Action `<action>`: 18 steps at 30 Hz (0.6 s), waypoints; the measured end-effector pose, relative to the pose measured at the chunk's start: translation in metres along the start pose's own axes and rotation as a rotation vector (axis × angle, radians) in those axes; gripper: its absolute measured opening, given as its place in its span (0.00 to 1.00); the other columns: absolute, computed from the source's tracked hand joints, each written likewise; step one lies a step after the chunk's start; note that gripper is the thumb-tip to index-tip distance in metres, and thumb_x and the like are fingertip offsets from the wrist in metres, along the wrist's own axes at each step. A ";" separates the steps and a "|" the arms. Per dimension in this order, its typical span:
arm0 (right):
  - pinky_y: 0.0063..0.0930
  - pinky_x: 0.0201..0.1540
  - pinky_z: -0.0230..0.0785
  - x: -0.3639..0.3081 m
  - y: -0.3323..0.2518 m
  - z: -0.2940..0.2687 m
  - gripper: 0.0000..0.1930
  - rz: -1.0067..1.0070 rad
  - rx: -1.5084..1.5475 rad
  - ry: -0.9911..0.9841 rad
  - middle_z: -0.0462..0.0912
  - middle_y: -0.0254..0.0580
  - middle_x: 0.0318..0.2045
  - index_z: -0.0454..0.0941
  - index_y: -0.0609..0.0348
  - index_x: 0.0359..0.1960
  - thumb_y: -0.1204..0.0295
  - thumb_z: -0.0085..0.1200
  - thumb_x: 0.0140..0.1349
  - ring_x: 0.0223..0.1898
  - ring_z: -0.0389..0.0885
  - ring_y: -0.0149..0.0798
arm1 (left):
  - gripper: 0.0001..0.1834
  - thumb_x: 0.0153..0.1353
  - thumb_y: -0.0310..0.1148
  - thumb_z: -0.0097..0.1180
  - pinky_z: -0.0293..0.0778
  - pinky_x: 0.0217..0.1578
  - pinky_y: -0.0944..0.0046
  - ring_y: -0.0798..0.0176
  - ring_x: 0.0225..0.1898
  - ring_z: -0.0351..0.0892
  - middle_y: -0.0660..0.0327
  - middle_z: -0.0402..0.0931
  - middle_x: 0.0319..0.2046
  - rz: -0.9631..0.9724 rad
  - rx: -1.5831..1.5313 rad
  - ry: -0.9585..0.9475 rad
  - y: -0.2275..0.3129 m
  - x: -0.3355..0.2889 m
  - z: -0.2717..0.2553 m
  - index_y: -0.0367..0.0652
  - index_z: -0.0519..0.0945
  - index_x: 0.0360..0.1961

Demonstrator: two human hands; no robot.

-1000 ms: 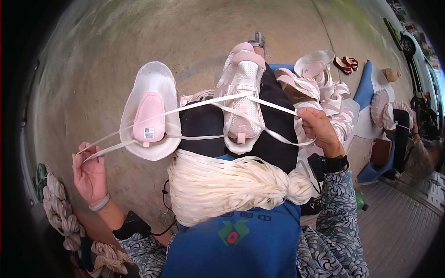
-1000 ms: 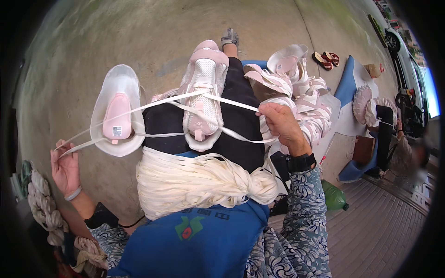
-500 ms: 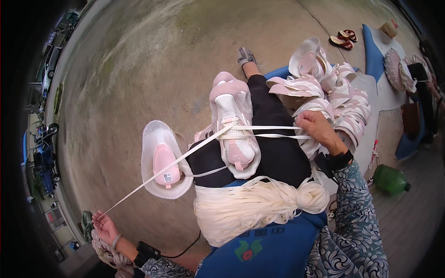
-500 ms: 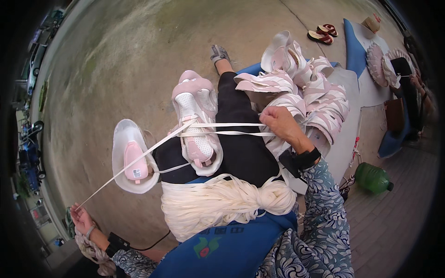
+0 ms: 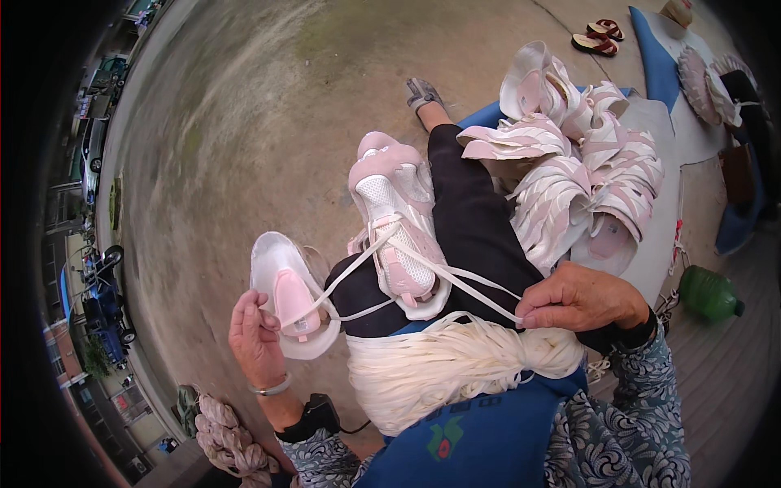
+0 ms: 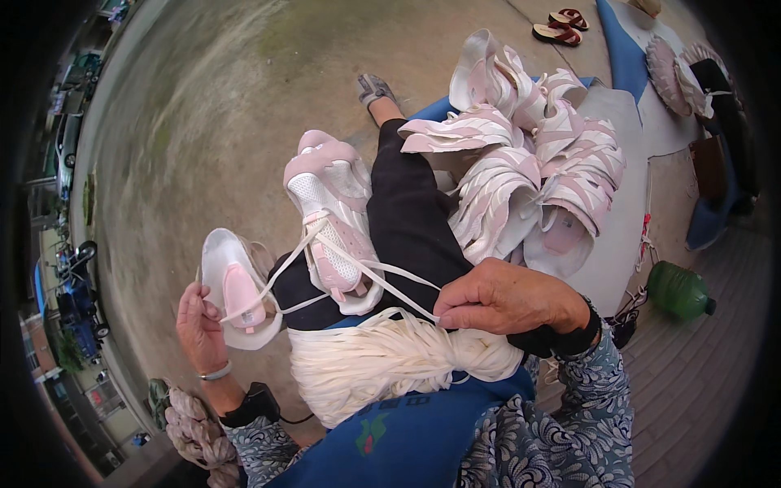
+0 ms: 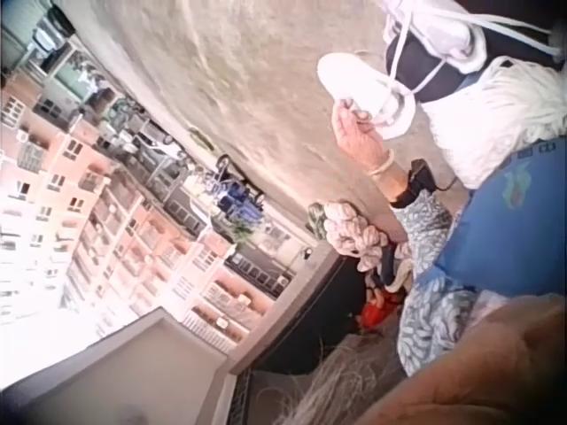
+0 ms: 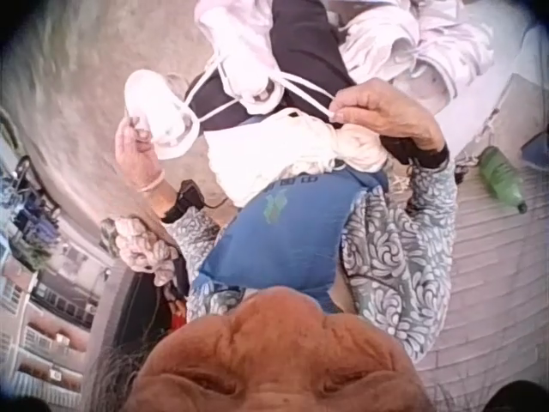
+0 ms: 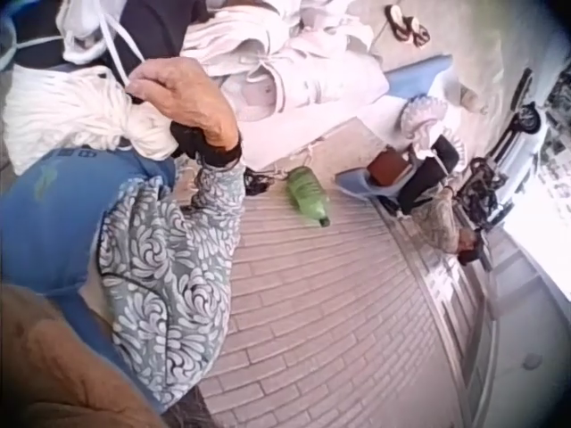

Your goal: Lacing white shoelaces into pink and white sneakers.

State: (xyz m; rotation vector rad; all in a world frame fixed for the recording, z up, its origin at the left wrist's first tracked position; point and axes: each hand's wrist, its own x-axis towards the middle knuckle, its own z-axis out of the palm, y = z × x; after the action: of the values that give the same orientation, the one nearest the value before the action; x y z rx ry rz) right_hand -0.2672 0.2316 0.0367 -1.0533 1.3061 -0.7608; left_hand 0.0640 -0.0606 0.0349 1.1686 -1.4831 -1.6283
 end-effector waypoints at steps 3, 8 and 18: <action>0.27 0.35 0.70 -0.004 0.007 -0.006 0.10 0.008 -0.059 -0.027 0.82 0.44 0.27 0.81 0.61 0.38 0.67 0.54 0.64 0.30 0.81 0.38 | 0.18 0.71 0.38 0.45 0.66 0.23 0.75 0.74 0.23 0.70 0.60 0.78 0.34 -0.084 0.306 -0.206 -0.009 0.007 0.074 0.36 0.76 0.51; 0.25 0.34 0.72 -0.031 -0.010 -0.018 0.10 -0.153 0.274 -0.109 0.84 0.43 0.30 0.82 0.63 0.39 0.69 0.54 0.65 0.30 0.83 0.38 | 0.21 0.72 0.43 0.42 0.66 0.22 0.74 0.74 0.20 0.68 0.62 0.77 0.29 -0.132 0.550 -0.437 -0.024 0.018 0.109 0.35 0.78 0.47; 0.43 0.26 0.69 0.025 -0.046 0.050 0.08 -0.454 -0.083 -0.107 0.77 0.49 0.23 0.71 0.61 0.33 0.69 0.51 0.62 0.27 0.77 0.55 | 0.23 0.70 0.48 0.45 0.62 0.28 0.74 0.76 0.24 0.65 0.69 0.71 0.20 -0.433 0.436 -0.600 -0.017 -0.013 0.111 0.38 0.80 0.34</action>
State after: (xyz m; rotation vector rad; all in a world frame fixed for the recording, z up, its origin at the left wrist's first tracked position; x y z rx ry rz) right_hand -0.2094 0.2006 0.0671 -1.4640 1.0236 -0.9771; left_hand -0.0293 0.0002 0.0171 1.3740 -2.1564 -2.1466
